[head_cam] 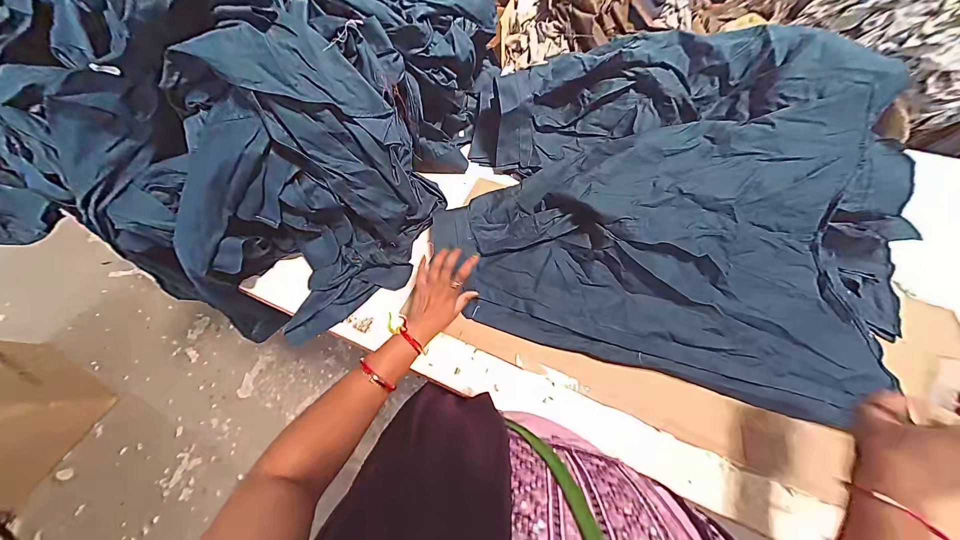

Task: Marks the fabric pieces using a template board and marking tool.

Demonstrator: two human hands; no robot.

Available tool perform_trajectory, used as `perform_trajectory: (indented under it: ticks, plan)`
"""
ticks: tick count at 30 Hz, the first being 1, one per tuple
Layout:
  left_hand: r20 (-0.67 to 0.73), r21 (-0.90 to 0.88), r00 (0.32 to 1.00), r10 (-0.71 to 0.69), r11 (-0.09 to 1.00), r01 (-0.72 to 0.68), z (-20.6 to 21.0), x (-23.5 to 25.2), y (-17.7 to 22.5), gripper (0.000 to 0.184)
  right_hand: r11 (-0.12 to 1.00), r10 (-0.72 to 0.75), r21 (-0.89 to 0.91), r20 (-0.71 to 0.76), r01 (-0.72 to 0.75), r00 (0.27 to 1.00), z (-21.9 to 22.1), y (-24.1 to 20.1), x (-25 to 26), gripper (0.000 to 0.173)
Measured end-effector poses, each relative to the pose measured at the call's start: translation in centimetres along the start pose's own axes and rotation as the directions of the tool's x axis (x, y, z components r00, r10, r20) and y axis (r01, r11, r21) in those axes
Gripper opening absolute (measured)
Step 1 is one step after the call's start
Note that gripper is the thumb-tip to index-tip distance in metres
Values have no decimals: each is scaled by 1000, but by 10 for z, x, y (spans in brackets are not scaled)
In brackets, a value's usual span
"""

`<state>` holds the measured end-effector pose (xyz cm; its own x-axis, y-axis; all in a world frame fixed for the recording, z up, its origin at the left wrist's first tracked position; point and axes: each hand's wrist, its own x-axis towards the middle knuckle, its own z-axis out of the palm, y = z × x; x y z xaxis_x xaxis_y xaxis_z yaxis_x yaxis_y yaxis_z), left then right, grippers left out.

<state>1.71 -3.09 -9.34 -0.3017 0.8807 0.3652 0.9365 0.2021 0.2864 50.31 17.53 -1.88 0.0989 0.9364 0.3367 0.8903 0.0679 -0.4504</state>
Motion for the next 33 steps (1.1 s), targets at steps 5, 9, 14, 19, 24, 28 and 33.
perform_trajectory:
  ticks: [5, 9, 14, 19, 24, 28, 33]
  plan:
    - [348, -123, 901, 257, 966, -228, 1, 12, -8, 40, 603, -771, 313, 463, 733, 437, 90, -190, -113, 36]
    - [417, -327, 844, 337, 922, -207, -11, 22, -28, 38, 376, -724, 453, 688, 809, -49, 127, -274, -151, 49]
    - [156, -390, 932, 326, 888, -245, 6, 18, -39, 30, 346, -731, 321, 681, 881, 39, 141, -304, -170, 43]
    - [-225, -237, 912, 343, 889, -392, 20, 4, -38, 23, 414, -713, 301, 694, 859, 100, 143, -302, -167, 48]
    - [-279, -106, 867, 412, 885, -454, 24, 1, -39, 20, 273, -949, 535, 287, 800, 131, 177, -269, -140, 32]
    - [-231, -291, 940, 251, 904, -313, 23, -7, -28, 20, 158, -985, 590, 44, 792, 164, 195, -261, -133, 22]
    - [-131, -408, 989, 73, 905, -121, 18, -19, -16, 27, 201, -979, 645, 99, 737, 180, 193, -264, -133, 20]
